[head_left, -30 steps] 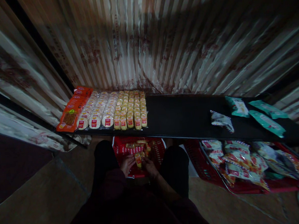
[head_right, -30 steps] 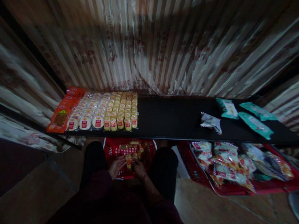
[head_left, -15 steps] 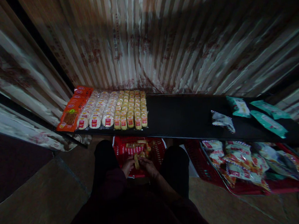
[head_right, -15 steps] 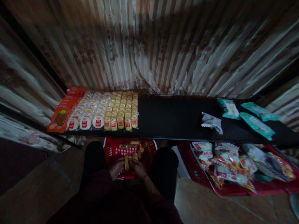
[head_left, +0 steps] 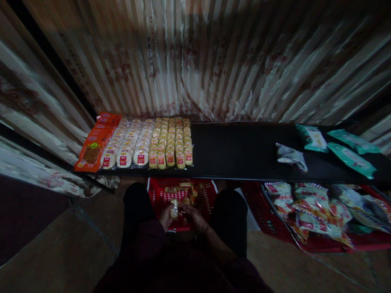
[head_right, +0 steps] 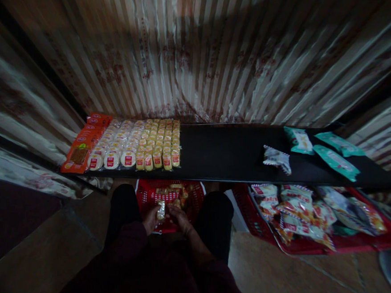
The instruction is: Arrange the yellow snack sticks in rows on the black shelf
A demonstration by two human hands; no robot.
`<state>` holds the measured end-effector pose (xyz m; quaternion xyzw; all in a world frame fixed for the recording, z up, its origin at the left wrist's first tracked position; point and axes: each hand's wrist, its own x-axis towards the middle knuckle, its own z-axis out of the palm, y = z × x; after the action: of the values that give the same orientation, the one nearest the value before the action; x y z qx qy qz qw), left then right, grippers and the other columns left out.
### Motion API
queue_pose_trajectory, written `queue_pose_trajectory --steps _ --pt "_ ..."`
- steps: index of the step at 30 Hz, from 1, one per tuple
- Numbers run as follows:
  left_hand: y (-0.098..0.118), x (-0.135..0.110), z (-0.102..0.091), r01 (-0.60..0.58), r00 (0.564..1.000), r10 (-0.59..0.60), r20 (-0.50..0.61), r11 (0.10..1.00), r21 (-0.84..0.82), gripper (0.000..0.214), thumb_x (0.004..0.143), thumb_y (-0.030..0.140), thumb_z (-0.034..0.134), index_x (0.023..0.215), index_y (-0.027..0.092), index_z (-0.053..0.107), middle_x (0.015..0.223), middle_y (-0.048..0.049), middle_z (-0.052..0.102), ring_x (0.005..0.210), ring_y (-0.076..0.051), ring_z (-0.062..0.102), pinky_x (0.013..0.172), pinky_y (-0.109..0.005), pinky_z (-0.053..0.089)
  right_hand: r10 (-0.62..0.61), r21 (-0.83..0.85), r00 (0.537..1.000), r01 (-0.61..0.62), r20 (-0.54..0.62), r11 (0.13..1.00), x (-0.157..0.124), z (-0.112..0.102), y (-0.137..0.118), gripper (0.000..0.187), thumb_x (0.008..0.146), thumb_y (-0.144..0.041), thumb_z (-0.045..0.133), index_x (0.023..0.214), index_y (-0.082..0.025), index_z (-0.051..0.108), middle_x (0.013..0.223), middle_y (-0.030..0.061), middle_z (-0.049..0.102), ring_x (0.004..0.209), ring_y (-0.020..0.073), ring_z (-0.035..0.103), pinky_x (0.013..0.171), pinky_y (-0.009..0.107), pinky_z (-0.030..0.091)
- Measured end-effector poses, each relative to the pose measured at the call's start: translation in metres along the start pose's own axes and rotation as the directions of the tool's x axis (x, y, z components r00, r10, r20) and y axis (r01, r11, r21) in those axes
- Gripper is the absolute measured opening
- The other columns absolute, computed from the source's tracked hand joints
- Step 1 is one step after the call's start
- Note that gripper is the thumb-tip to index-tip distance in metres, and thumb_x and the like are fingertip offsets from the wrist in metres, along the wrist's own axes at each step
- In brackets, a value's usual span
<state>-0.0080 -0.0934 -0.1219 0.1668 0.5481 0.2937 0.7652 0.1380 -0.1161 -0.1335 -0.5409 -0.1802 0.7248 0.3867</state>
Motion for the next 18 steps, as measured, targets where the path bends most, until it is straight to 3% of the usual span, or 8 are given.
queue_pose_trajectory --steps 5,10,18 --pt "0.005 -0.002 0.001 0.04 0.996 -0.047 -0.072 0.995 -0.091 0.043 0.088 0.047 0.043 0.101 0.011 0.062 0.08 -0.0086 0.072 0.066 -0.016 0.068 0.058 -0.024 0.05 -0.012 0.094 0.996 0.004 0.084 0.996 -0.006 0.003 -0.005 0.051 0.057 -0.045 0.078 0.101 -0.021 0.067 0.102 0.0061 0.07 0.081 0.0154 0.064 0.063 0.023 0.042" --pt "0.008 -0.008 0.003 0.046 0.991 -0.053 -0.125 0.997 -0.055 0.048 0.083 0.055 0.048 0.106 0.015 0.062 0.082 -0.0075 0.072 0.076 -0.018 0.069 0.067 -0.027 0.052 -0.034 0.111 0.989 0.018 0.143 0.994 -0.013 0.006 -0.01 0.046 0.062 -0.042 0.076 0.102 -0.021 0.068 0.102 0.0066 0.07 0.082 0.0154 0.064 0.064 0.023 0.042" --pt "0.006 -0.007 0.003 0.07 0.992 -0.077 -0.102 0.995 -0.075 0.051 0.085 0.058 0.045 0.102 0.014 0.063 0.079 -0.0081 0.072 0.073 -0.018 0.068 0.065 -0.026 0.052 -0.018 0.033 0.996 0.015 0.089 0.999 -0.003 0.0 -0.003 0.055 0.058 -0.049 0.076 0.104 -0.02 0.067 0.105 0.008 0.07 0.088 0.02 0.064 0.07 0.028 0.044"
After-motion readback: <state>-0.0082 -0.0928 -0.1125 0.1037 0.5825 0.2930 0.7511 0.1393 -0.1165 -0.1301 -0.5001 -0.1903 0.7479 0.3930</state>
